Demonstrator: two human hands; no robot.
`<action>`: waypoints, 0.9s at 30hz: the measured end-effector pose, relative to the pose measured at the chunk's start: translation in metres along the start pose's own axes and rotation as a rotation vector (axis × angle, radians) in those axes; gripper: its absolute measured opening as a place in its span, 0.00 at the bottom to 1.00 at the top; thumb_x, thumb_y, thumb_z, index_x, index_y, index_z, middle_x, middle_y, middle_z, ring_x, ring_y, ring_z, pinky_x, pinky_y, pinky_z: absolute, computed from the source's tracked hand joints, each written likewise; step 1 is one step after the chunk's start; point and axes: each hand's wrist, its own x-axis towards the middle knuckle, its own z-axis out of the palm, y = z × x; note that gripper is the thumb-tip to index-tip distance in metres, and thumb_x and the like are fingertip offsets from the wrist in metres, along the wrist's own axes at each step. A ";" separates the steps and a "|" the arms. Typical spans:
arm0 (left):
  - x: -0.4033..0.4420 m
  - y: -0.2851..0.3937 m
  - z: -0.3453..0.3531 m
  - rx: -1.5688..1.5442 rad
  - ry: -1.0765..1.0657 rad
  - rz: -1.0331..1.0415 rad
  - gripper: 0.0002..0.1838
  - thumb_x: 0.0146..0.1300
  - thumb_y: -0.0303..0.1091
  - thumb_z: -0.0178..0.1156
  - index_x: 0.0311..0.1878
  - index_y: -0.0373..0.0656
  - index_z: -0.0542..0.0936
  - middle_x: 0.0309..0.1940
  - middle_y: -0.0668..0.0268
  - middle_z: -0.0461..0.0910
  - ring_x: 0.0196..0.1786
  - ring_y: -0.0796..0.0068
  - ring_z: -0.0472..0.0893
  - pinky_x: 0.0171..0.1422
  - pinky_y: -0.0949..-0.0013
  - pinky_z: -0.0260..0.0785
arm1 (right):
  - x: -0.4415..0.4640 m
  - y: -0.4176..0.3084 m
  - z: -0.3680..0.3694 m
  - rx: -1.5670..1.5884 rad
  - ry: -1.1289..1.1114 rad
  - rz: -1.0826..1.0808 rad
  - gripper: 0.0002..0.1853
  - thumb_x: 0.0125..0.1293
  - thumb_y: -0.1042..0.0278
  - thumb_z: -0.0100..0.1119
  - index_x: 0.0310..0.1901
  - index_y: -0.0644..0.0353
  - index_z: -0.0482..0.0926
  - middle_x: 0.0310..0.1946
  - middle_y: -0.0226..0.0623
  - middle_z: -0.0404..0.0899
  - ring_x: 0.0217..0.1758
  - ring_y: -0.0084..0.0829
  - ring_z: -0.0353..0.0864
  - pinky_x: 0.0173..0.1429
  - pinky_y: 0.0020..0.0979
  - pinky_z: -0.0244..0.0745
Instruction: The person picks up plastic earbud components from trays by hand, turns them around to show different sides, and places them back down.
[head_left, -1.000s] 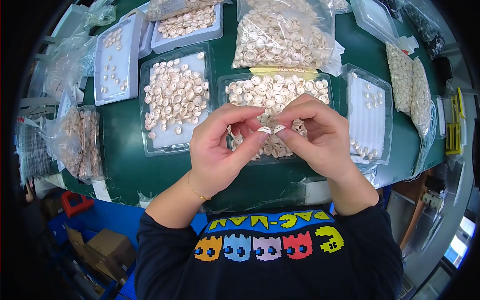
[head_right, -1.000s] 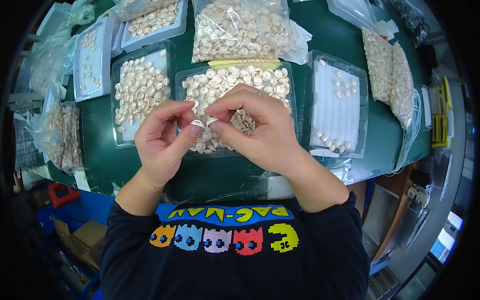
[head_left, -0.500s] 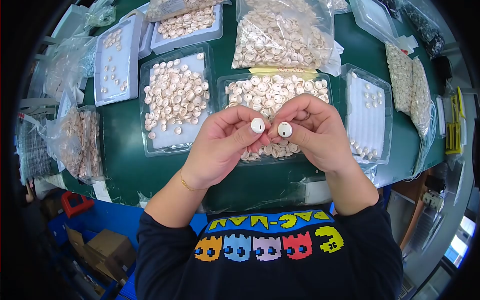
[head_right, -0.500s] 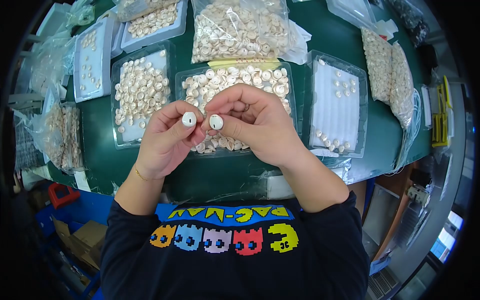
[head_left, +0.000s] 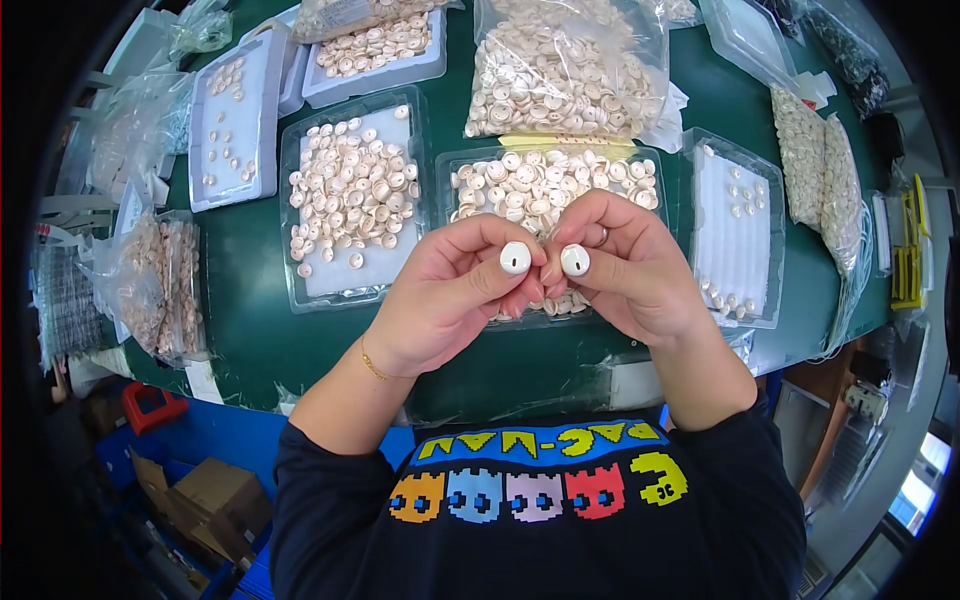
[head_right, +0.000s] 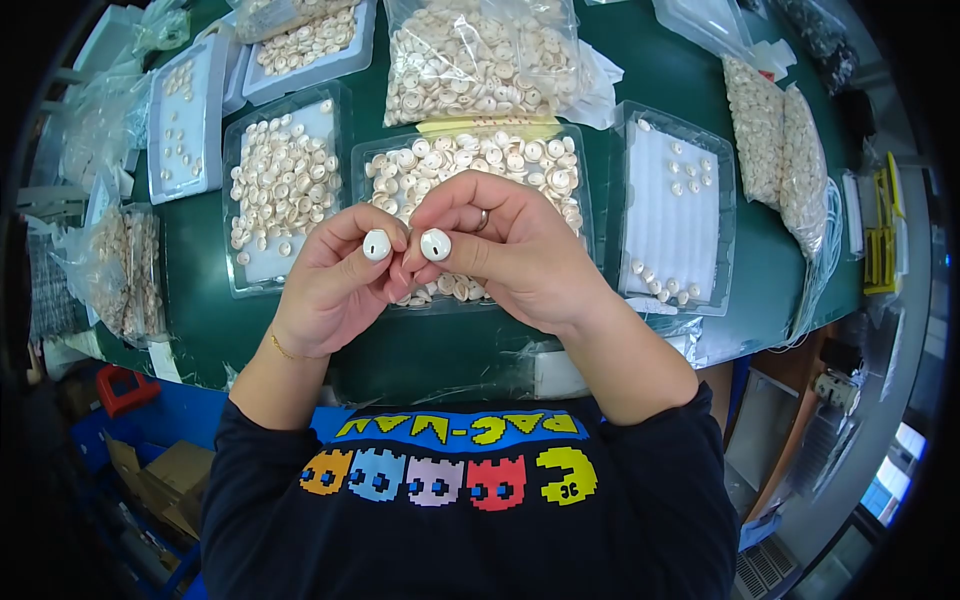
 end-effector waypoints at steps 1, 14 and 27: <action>0.000 0.000 0.000 -0.040 0.006 -0.023 0.08 0.64 0.32 0.54 0.41 0.37 0.75 0.33 0.64 0.76 0.31 0.81 0.73 0.36 0.79 0.66 | 0.000 0.000 0.000 0.000 0.000 0.000 0.08 0.59 0.78 0.55 0.40 0.64 0.70 0.32 0.39 0.77 0.36 0.28 0.79 0.41 0.26 0.72; 0.003 0.002 -0.004 -0.091 0.037 -0.147 0.08 0.63 0.29 0.52 0.43 0.37 0.75 0.33 0.62 0.77 0.30 0.80 0.73 0.35 0.80 0.65 | 0.001 0.004 -0.005 -0.239 0.125 -0.186 0.05 0.60 0.79 0.53 0.39 0.64 0.73 0.33 0.39 0.78 0.38 0.28 0.78 0.44 0.26 0.72; 0.014 0.035 -0.045 0.120 0.467 0.420 0.10 0.61 0.26 0.52 0.44 0.33 0.76 0.32 0.64 0.76 0.31 0.78 0.72 0.37 0.77 0.64 | 0.007 -0.009 -0.018 -1.237 0.284 -0.456 0.06 0.55 0.79 0.58 0.35 0.61 0.79 0.34 0.36 0.78 0.42 0.31 0.74 0.48 0.29 0.67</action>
